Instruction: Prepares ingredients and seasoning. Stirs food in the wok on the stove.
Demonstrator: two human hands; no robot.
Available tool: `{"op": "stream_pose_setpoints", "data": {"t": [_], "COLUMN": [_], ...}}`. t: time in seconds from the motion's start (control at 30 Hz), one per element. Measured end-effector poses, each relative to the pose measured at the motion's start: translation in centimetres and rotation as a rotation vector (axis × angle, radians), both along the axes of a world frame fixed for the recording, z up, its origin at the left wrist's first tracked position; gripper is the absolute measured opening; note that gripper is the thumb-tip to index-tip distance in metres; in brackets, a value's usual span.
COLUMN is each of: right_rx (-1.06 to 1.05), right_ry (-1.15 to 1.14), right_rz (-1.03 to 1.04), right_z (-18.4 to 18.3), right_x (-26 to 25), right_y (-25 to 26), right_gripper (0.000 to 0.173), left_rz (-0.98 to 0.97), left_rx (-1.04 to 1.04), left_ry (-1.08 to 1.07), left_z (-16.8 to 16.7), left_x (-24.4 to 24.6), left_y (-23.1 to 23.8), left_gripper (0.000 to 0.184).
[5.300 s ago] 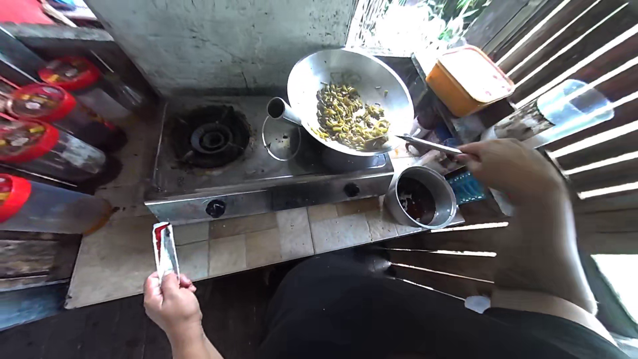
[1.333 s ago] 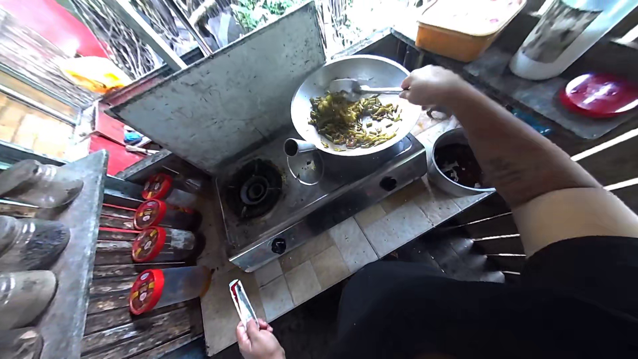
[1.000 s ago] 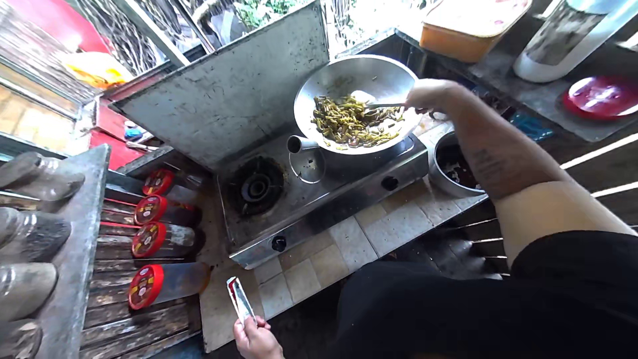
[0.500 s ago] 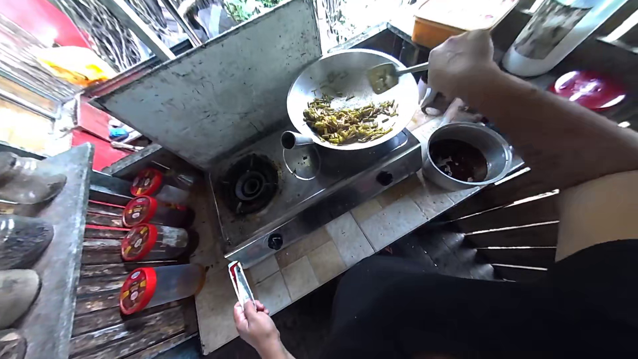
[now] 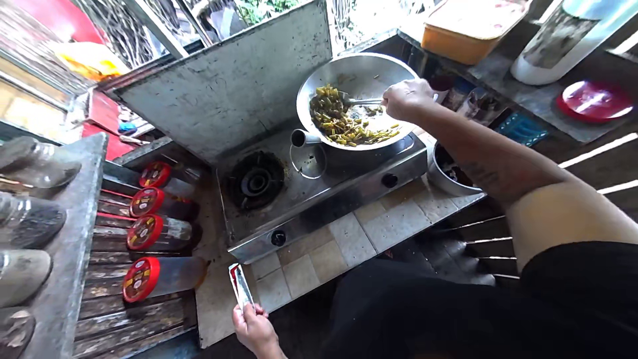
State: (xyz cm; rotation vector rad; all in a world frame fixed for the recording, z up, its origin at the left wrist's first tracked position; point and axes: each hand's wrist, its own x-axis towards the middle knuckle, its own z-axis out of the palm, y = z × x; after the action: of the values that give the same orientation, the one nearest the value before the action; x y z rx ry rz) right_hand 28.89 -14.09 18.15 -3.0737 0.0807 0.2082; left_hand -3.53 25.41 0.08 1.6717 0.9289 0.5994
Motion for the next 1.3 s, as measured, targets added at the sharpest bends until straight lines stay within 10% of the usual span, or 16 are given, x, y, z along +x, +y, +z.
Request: {"op": "stream_pose_setpoints", "data": {"t": [0.33,0.5,0.87,1.13,1.3], "right_rx": [-0.392,-0.055,-0.187,0.083,-0.201], "right_ry": [0.167,0.420,0.185,0.184,0.126], "right_rz": [-0.187,0.004,0.176,-0.062,0.129], "right_z": [9.1,5.8,1.1,4.9,8.8], "right_x": [-2.6,-0.8,-7.9,-0.2,-5.3], "right_y": [-3.0,-5.2,6.1,-1.8,1.9], "right_gripper": [0.023,0.032,0.018,0.037,0.021], "left_rz": [-0.019,0.000,-0.056,-0.048,0.006], "left_rx": [-0.053,-0.048,-0.018,-0.023,0.004], "left_ry": [0.003,-0.009,-0.007,-0.016,0.024], "left_z": [0.2,-0.1,0.4,-0.2,-0.6], "left_x": [1.2,0.8,1.6,1.2,-0.1], "left_y": [0.4,0.9,0.5,0.1,0.8], "left_gripper": [0.023,0.022,0.023,0.024,0.024]}}
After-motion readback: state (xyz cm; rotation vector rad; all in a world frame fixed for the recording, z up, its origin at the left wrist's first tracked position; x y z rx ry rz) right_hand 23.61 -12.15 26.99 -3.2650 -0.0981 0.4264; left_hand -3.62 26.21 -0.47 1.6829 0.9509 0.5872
